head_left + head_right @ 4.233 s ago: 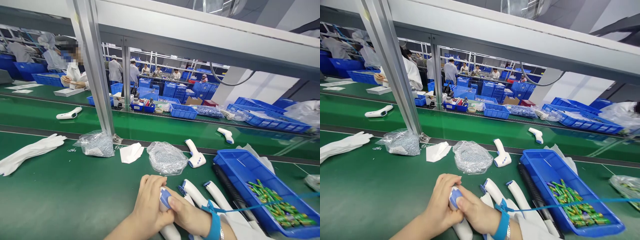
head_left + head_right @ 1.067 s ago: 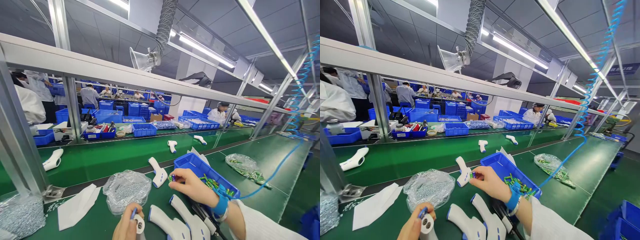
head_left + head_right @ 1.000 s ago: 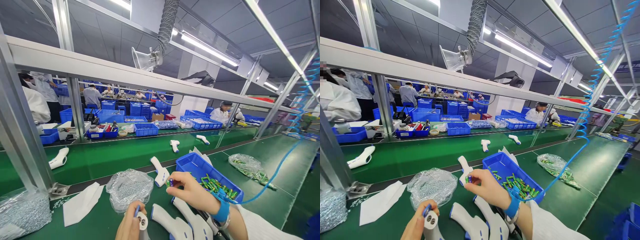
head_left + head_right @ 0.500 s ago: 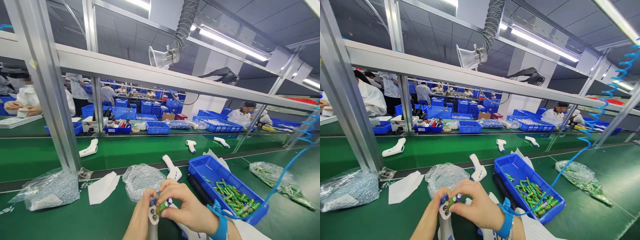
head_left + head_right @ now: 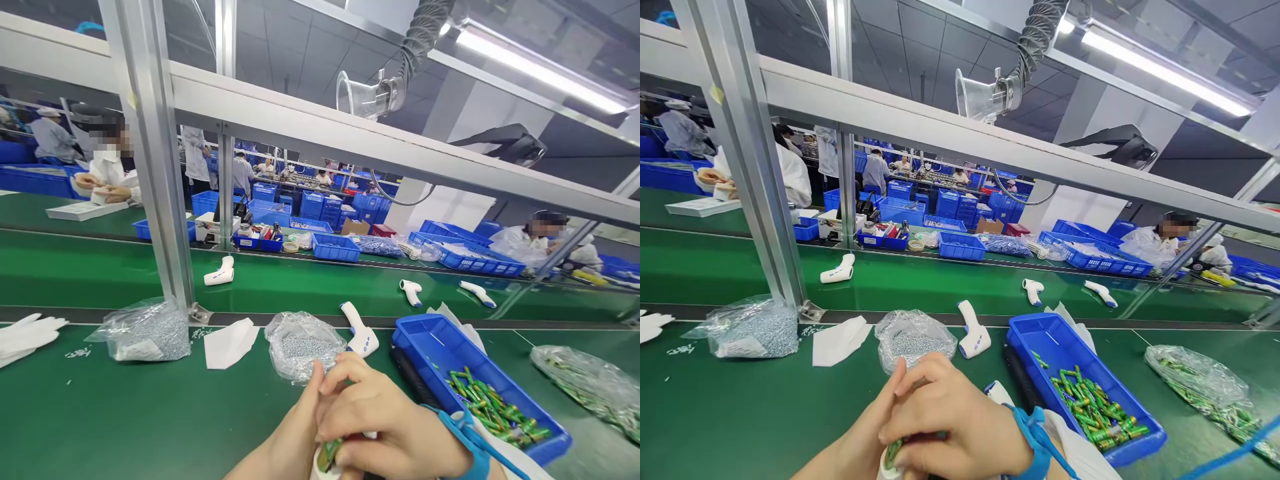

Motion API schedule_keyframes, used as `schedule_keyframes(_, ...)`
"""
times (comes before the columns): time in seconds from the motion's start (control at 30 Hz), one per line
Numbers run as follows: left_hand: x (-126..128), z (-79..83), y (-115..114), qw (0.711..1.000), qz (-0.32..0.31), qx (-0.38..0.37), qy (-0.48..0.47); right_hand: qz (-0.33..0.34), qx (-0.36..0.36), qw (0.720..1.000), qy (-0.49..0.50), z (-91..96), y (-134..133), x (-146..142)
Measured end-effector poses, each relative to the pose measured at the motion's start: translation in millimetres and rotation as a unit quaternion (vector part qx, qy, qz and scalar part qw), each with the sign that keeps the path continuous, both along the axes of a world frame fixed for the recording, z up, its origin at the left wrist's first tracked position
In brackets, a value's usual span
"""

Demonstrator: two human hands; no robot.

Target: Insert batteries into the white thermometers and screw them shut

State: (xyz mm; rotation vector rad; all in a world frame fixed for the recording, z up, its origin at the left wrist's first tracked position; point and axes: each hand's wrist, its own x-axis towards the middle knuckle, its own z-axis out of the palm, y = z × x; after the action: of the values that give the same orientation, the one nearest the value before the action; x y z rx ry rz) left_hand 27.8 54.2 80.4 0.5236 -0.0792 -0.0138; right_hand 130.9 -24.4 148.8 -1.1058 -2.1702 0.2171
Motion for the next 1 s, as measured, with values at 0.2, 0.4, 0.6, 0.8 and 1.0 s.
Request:
schedule_keyframes(0.2, 0.1, -3.1, 4.3, 0.998, -0.042, 0.033, -0.011, -0.033, -0.024, 0.999, 0.028, 1.2, -2.3, 2.3)
schedule_keyframes(0.4, 8.4, -20.4, 1.0, 0.998, -0.047, 0.037, -0.025, -0.007, -0.036, 0.999, -0.021, 7.1, -2.4, 2.6)
schedule_keyframes(0.6, 4.9, -17.8, 3.5, 0.998, -0.048, 0.015, 0.04, -0.026, 0.014, 0.999, -0.027, -3.1, 1.2, -1.7)
schedule_keyframes(0.8, -7.1, 5.7, 10.9, 0.997, 0.019, 0.017, 0.07, -0.122, 0.08, 0.981, -0.131, -12.4, -1.1, 1.9)
schedule_keyframes(1.0, -9.1, 14.7, 15.3, 0.982, 0.124, 0.088, 0.113, -0.148, 0.042, 0.982, -0.11, -17.7, -3.5, -0.7)
